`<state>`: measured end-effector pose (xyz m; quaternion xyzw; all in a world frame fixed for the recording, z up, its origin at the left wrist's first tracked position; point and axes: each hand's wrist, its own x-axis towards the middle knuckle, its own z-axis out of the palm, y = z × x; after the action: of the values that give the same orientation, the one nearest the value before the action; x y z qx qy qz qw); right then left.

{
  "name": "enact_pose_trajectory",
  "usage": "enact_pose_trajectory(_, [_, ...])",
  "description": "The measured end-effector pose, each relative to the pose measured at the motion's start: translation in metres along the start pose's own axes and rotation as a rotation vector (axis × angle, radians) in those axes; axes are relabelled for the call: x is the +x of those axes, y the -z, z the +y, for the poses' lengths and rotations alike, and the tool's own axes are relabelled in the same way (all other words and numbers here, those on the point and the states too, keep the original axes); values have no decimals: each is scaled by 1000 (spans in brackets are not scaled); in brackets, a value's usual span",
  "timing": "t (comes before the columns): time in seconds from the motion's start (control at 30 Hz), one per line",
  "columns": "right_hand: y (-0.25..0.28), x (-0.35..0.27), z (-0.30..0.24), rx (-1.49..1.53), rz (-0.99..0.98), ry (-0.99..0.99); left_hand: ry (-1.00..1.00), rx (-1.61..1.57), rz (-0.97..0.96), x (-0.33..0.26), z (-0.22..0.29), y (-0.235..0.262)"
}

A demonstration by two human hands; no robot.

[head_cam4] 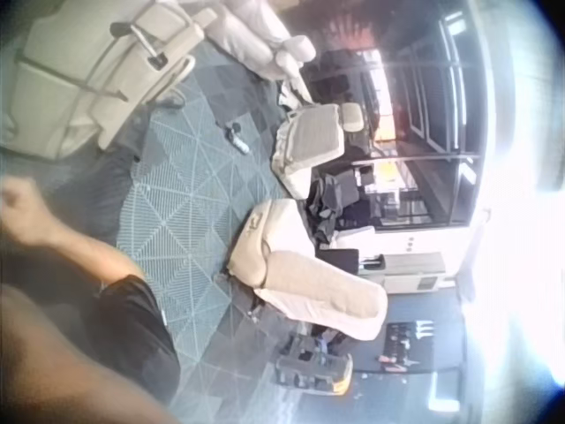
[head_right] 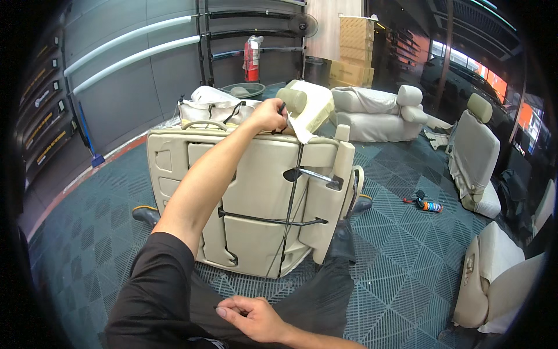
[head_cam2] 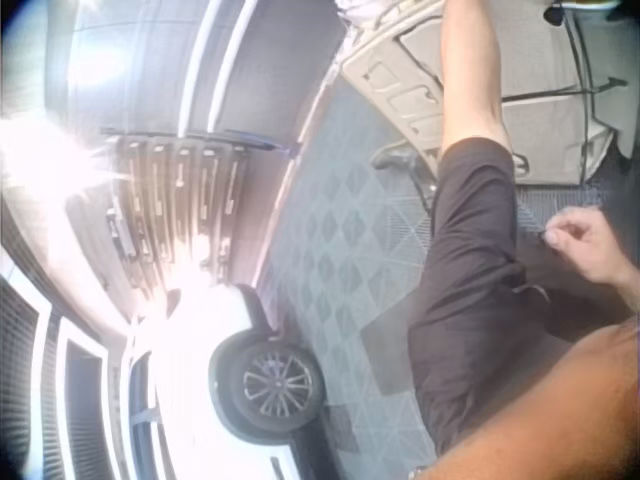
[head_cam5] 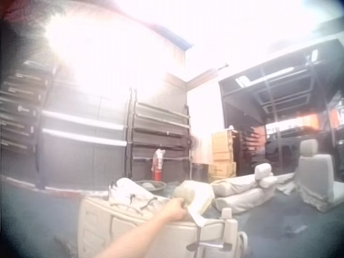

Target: The person sits on the floor and works on a car seat, initially removing a white protective cover. They then flip the seat to access the underside and use a black zip tie to secure the seat's internal components.

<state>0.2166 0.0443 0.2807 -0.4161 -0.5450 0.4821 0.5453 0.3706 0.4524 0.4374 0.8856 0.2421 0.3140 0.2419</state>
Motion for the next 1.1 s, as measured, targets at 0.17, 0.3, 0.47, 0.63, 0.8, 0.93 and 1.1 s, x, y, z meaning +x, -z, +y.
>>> enact_pose_trajectory(0.17, [5, 1, 0, 21, 19, -21, 169, -460, -227, -12, 28, 45])
enact_pose_trajectory(0.3, [6, 4, 0, 13, 23, -27, 154, -270, -283, -24, 50, 87])
enact_pose_trajectory(0.47, [6, 9, -2, -36, -25, -63, 57, -285, -50, -36, 56, 120])
enact_pose_trajectory(0.63, [0, 13, -9, -70, 45, -44, -53, -357, -61, -44, 81, 125])
enact_pose_trajectory(0.8, [-2, 13, -2, 20, 41, -100, -109, -304, -107, -46, 92, 115])
enact_pose_trajectory(0.93, [-5, 14, 6, 90, 49, -89, -145, -237, -69, -46, 98, 115])
enact_pose_trajectory(1.1, [-7, 14, 10, 160, 33, -142, -127, 11, 210, -32, 83, 114])
